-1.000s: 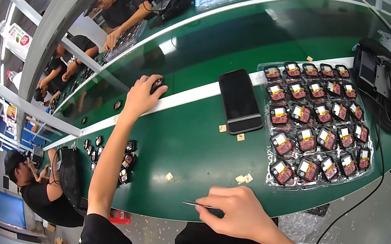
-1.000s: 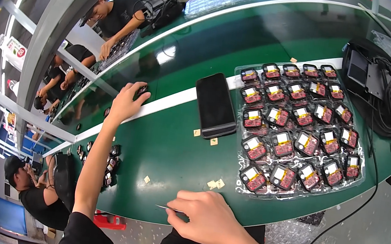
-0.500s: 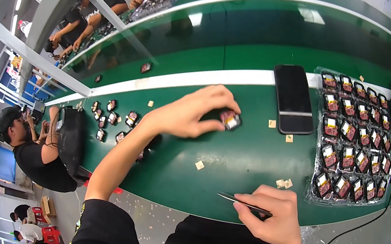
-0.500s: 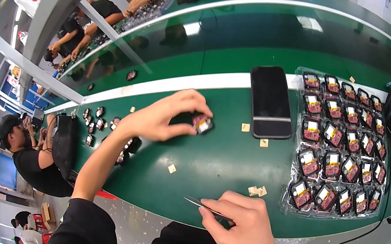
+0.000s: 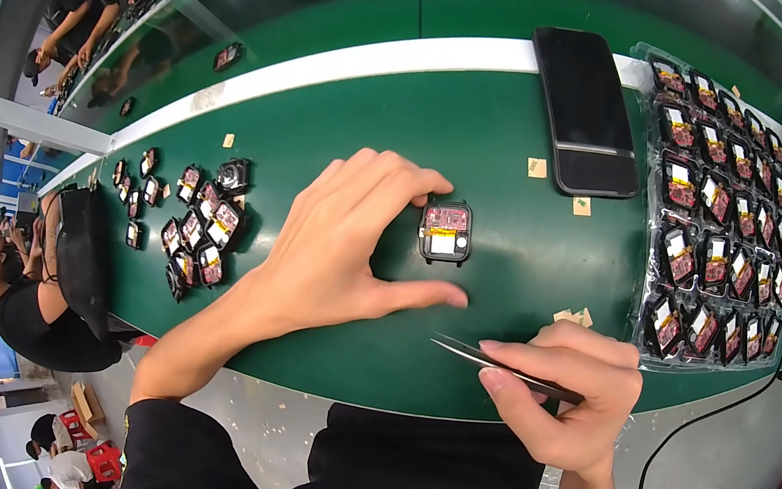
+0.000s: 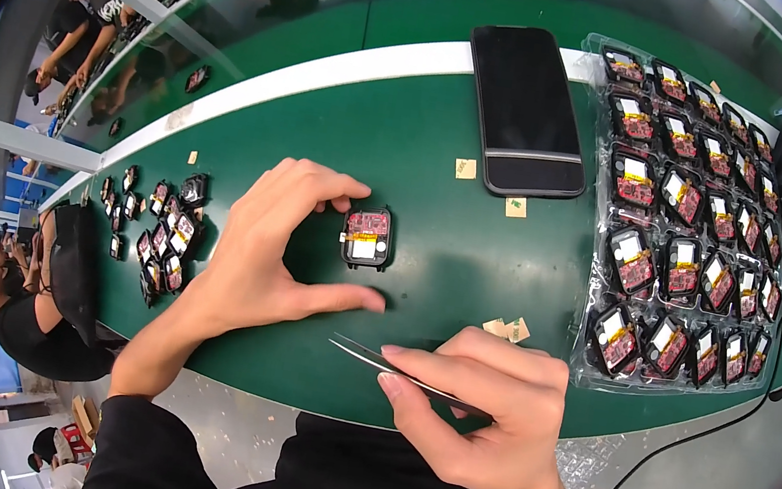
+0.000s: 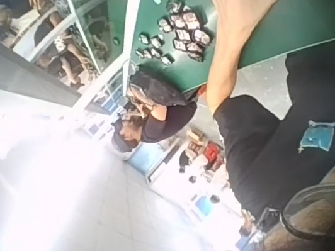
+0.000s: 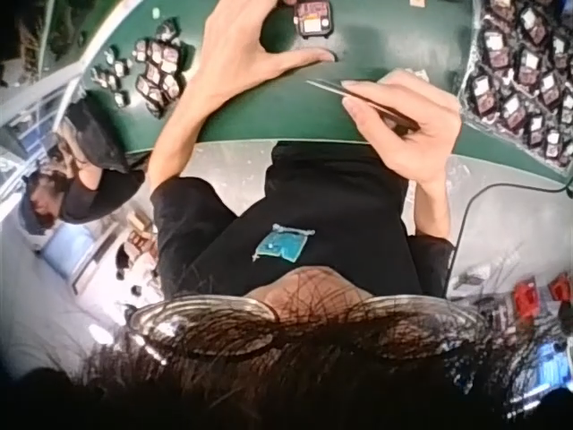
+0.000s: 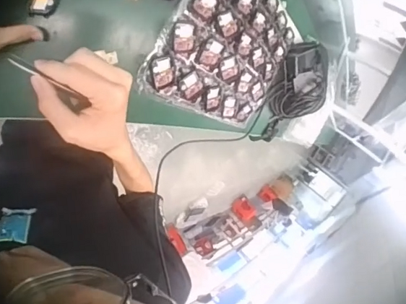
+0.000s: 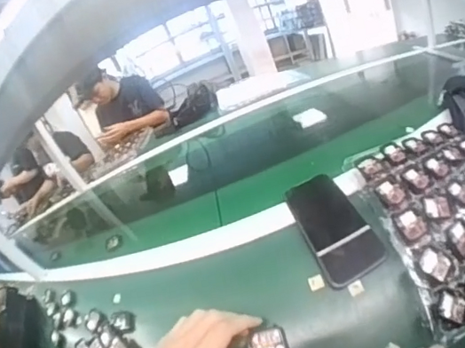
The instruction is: Use tweezers to carefully align and install small internal components inside a smartwatch housing.
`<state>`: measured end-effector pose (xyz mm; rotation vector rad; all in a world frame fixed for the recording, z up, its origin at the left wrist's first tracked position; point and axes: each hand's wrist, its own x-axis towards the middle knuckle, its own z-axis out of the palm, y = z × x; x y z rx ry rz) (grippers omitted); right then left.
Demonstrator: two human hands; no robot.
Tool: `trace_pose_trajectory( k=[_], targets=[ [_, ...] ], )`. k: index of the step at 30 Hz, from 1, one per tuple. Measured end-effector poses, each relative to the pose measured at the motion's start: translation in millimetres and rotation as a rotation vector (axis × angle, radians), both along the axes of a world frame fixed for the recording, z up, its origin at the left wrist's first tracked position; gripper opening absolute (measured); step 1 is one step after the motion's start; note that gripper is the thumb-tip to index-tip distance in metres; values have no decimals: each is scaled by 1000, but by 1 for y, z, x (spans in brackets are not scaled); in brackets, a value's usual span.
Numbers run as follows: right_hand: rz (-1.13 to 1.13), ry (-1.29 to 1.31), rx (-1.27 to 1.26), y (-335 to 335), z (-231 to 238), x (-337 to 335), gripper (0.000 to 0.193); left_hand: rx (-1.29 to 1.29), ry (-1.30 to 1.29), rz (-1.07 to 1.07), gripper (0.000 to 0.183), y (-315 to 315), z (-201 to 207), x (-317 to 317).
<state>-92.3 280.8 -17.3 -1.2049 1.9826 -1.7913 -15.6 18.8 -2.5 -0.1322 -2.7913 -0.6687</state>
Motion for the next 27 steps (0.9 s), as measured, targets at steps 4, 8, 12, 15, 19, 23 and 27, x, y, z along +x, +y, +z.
trace_pose_trajectory(
  k=[4, 8, 12, 15, 19, 23, 27],
  targets=[
    [-27, -11, 15, 1, -1, -1, 25, 40, 11, -43, 77, -1, -3, -3],
    [-30, -20, 19, 0, 0, -1, 25, 61, -7, -14, 76, 3, 5, 0],
    [-53, -8, 24, 1, 1, -2, 25, -22, -41, -29, 63, -4, -2, 0],
    [-114, 0, 19, 2, 0, -1, 24, 67, -48, -110, 56, -8, 0, -2],
    [-174, -24, 51, 0, -4, 1, 23, 234, -245, -205, 54, -6, 10, 9],
    [-176, 50, 151, -7, -4, 2, 21, 174, -245, -267, 58, -8, 7, 10],
    [-179, 27, 198, -13, -1, 4, 18, 155, -219, -277, 62, -10, 5, 7]
  ],
)
